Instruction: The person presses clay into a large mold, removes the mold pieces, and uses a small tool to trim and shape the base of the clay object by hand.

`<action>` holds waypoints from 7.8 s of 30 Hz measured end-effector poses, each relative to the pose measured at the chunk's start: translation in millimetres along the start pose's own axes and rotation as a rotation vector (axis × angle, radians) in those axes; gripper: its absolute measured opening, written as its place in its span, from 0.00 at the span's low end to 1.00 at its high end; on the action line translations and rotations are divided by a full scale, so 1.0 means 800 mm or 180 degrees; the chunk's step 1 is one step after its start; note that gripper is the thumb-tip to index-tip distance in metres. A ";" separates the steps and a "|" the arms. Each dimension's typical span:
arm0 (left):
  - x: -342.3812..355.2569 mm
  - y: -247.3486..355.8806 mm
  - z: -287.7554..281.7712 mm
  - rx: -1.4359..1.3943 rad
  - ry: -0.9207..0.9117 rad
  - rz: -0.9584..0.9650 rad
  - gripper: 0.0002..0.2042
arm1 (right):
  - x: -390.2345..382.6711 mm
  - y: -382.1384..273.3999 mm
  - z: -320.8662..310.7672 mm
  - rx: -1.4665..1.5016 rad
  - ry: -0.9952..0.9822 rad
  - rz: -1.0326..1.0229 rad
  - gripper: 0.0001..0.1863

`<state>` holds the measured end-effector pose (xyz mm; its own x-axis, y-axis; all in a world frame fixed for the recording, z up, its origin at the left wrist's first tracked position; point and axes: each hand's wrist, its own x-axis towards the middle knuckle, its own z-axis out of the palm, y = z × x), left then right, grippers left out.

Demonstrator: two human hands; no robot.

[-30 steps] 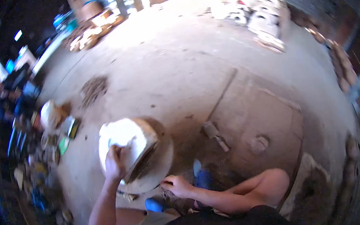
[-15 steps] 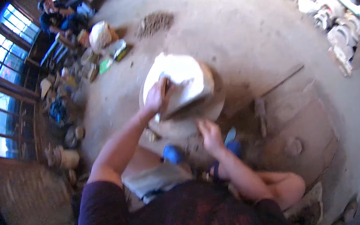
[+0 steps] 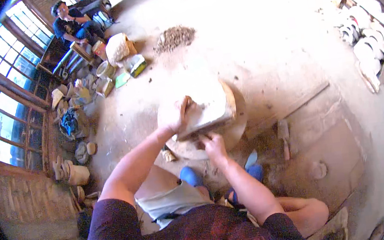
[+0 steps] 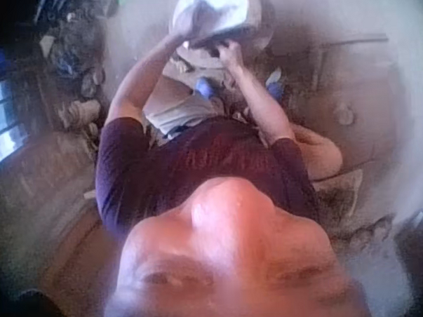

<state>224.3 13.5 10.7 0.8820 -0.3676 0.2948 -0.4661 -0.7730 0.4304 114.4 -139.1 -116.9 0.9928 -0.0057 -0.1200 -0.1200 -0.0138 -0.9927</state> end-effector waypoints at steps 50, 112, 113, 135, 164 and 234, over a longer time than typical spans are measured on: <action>0.003 0.024 -0.014 -0.0272 0.0340 -0.0139 0.07 | 0.056 -0.036 -0.030 0.0837 -0.2561 0.1833 0.18; -0.007 0.036 0.069 0.0089 0.0722 -0.0508 0.12 | 0.010 -0.002 -0.008 -0.1957 -0.0827 -0.0235 0.11; -0.006 0.042 0.066 0.0176 0.0789 -0.0458 0.12 | 0.007 -0.008 -0.011 -0.1427 -0.0897 0.0154 0.12; -0.021 0.128 -0.026 0.0128 -0.0600 0.1072 0.32 | -0.166 -0.041 -0.364 -0.2986 0.1360 -0.1065 0.08; 0.034 0.041 -0.014 0.0475 -0.0875 0.0986 0.45 | -0.276 0.274 -0.667 -0.2522 0.3430 0.2882 0.26; -0.139 0.257 0.053 -0.4784 -0.0893 -0.0518 0.48 | -0.176 -0.177 -0.090 0.0964 0.1125 -0.0817 0.40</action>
<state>33.5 -126.5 30.6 0.8327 -0.5492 0.0701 0.1480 0.3428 0.9277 -8.7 -208.6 41.6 0.9219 -0.3775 0.0877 0.1851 0.2301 -0.9554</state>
